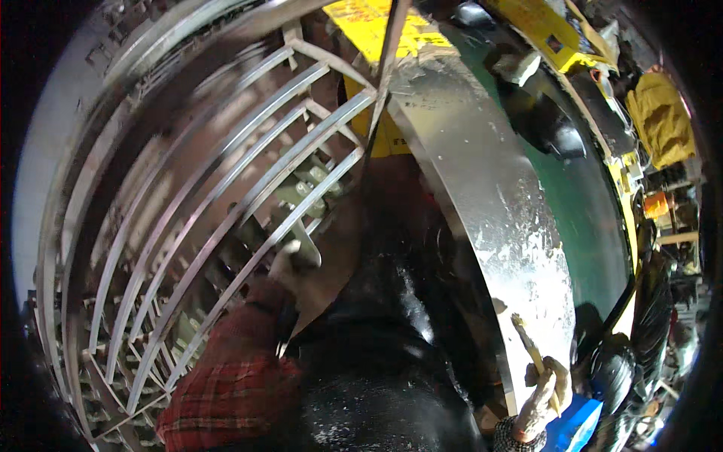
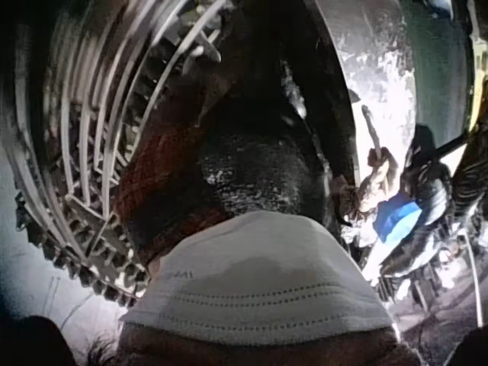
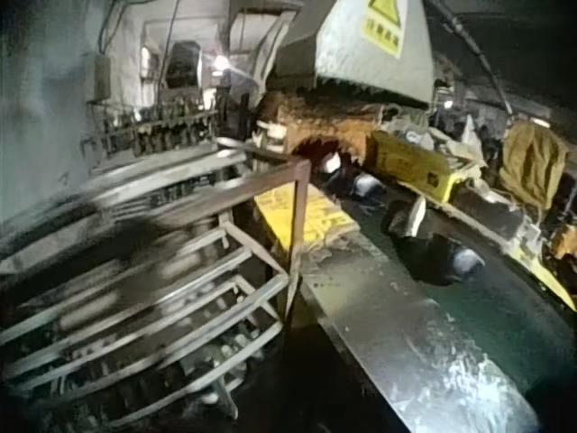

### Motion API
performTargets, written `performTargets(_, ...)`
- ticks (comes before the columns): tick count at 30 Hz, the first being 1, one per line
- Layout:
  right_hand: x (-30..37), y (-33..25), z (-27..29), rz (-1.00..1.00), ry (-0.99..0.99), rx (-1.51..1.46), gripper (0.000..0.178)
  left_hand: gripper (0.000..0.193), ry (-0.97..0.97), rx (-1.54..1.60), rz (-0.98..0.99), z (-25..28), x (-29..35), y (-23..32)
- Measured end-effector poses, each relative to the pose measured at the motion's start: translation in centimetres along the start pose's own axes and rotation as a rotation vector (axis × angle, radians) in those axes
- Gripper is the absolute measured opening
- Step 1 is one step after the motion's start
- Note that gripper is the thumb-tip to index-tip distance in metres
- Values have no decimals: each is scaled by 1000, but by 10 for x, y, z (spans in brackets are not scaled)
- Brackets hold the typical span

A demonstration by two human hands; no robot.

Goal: The person applies adhesive to the interior edges of boot uppers and the soles of shoe lasts using a brush. After coating each item, they place it onto a moving conveyor belt or a metal storage rack.

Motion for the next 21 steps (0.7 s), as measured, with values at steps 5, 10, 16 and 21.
performTargets(5, 13, 11, 20, 64, 45, -127, 23, 48, -99, -59, 322, -75, 129, -30)
performTargets(10, 26, 31, 79, -25, 304, -157, 25, 73, -816, -413, 510, -162, 186, -42)
performTargets(16, 92, 95, 222, 4, 1157, 593, 30, 91, -1067, -288, 706, -259, 210, -116)
performTargets(21, 128, 177, 286, -118, 1003, 361, 26, 83, -1005, -473, 773, -297, 211, -183)
Point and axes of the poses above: each hand's wrist, its own x-axis away from the middle knuckle, its own z-axis out of the back of the hand, y = z × x, the point moved 2 cm from there along -x, towards the middle knuckle, and after that the axes turned 7 degrees about x, right-handed, at the moved point
